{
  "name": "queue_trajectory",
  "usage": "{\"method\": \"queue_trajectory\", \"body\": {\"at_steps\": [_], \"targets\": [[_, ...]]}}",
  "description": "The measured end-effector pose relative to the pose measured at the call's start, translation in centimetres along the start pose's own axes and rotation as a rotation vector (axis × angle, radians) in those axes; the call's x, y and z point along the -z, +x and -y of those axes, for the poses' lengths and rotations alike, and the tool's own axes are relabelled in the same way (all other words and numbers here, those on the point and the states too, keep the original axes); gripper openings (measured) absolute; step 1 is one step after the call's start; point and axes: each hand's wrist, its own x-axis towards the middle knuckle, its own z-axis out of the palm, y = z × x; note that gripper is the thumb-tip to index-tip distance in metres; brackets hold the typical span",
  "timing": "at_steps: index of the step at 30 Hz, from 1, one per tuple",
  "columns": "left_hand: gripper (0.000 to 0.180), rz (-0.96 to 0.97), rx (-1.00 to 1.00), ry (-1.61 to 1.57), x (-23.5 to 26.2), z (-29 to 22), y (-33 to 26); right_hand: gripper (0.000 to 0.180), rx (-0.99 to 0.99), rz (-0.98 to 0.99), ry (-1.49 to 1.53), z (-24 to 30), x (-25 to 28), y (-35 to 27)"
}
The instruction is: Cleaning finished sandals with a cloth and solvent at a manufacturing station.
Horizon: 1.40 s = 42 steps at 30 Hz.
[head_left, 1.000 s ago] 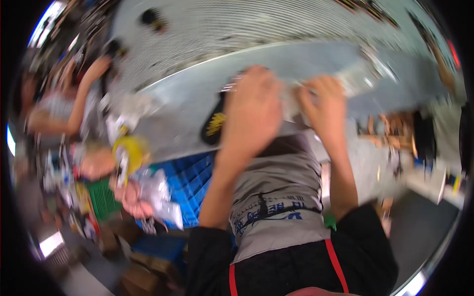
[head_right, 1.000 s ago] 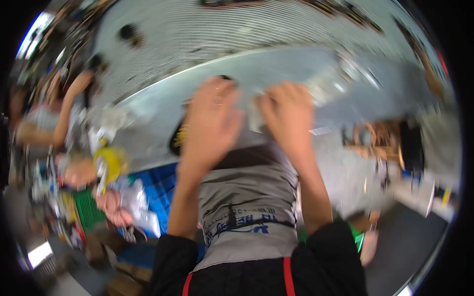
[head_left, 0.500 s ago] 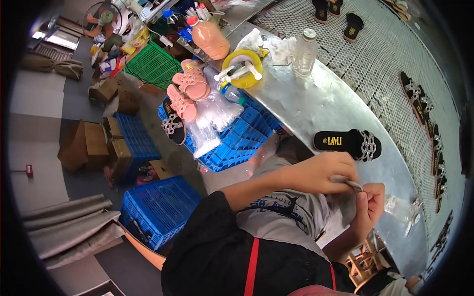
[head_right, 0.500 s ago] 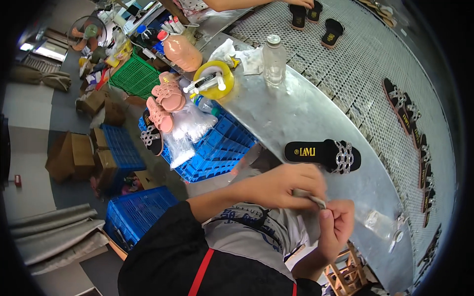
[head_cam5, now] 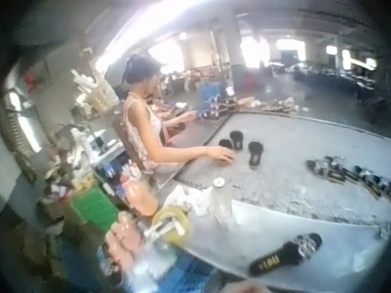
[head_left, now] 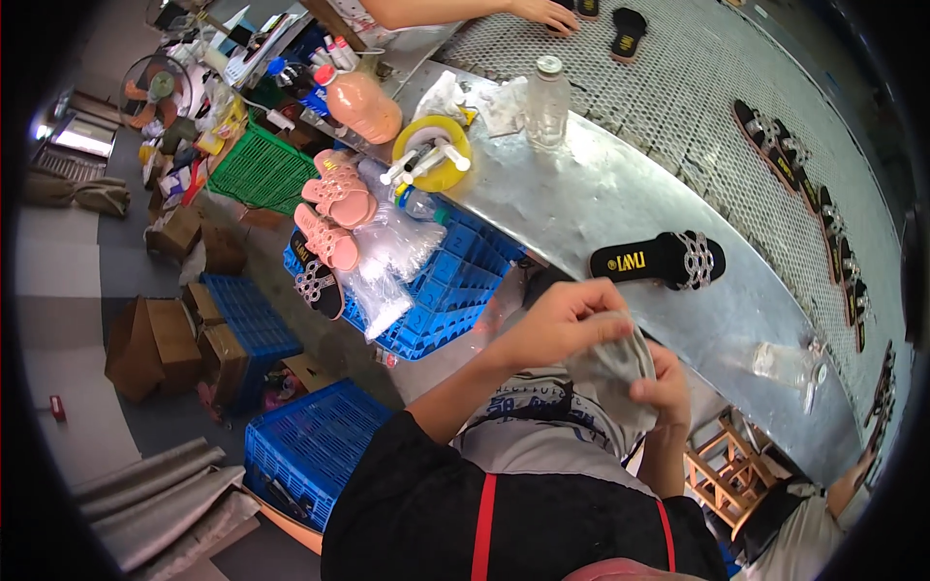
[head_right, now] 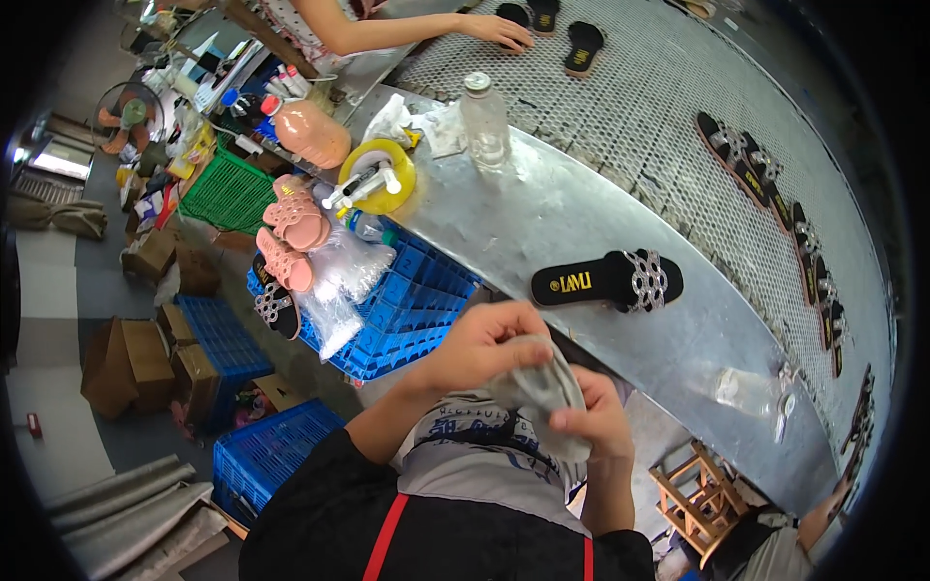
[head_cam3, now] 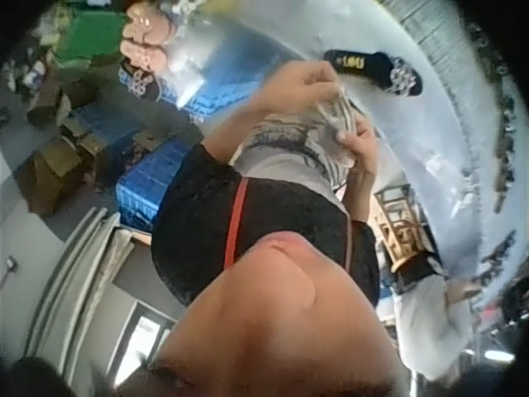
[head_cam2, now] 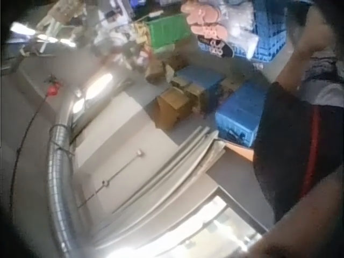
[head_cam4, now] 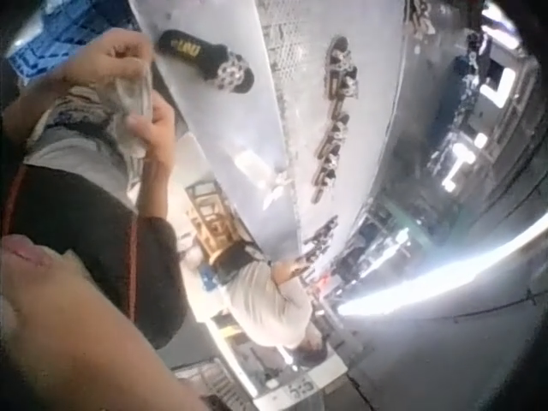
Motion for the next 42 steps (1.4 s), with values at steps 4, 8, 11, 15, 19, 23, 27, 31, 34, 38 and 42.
{"method": "queue_trajectory", "body": {"at_steps": [4,8,11,15,19,23,27,31,34,38,42], "targets": [[0.012,-0.041,-0.046,0.365,0.2,0.9,2.6,0.044,0.082,-0.2,0.251,-0.5,0.1,0.1],[0.009,-0.143,-0.291,0.691,-2.9,2.8,4.4,0.038,0.443,-0.395,0.274,-1.4,1.1,0.5],[0.012,-0.008,-0.525,0.838,-5.9,5.8,4.3,0.031,0.862,-0.6,-0.067,-2.4,3.3,1.3],[0.027,0.461,-0.856,0.964,-9.8,8.1,6.0,0.018,1.009,-0.676,0.457,-2.1,5.1,-3.3],[0.037,0.479,-0.703,0.726,-13.4,9.0,10.3,0.017,1.251,-0.898,0.291,-2.2,8.5,-11.3],[0.075,0.227,-0.847,0.793,-23.1,13.8,17.9,0.015,1.257,-1.067,0.187,-2.9,9.9,-16.4],[0.082,0.362,-0.473,0.584,-23.9,16.8,21.5,0.014,1.209,-1.279,0.163,-4.8,11.2,-18.0],[0.073,0.62,-0.367,0.551,-21.4,15.0,16.5,0.019,1.139,-1.369,0.197,-7.4,10.6,-18.0],[0.067,0.864,0.065,0.549,-18.7,13.9,11.6,0.02,0.955,-1.26,0.269,-9.0,10.1,-16.2],[0.066,0.939,0.315,0.66,-16.6,14.8,8.8,0.022,0.877,-1.064,0.442,-11.8,10.2,-13.7],[0.063,0.923,0.449,0.735,-15.4,15.4,8.3,0.028,0.789,-1.034,0.524,-14.7,10.2,-12.8]]}}
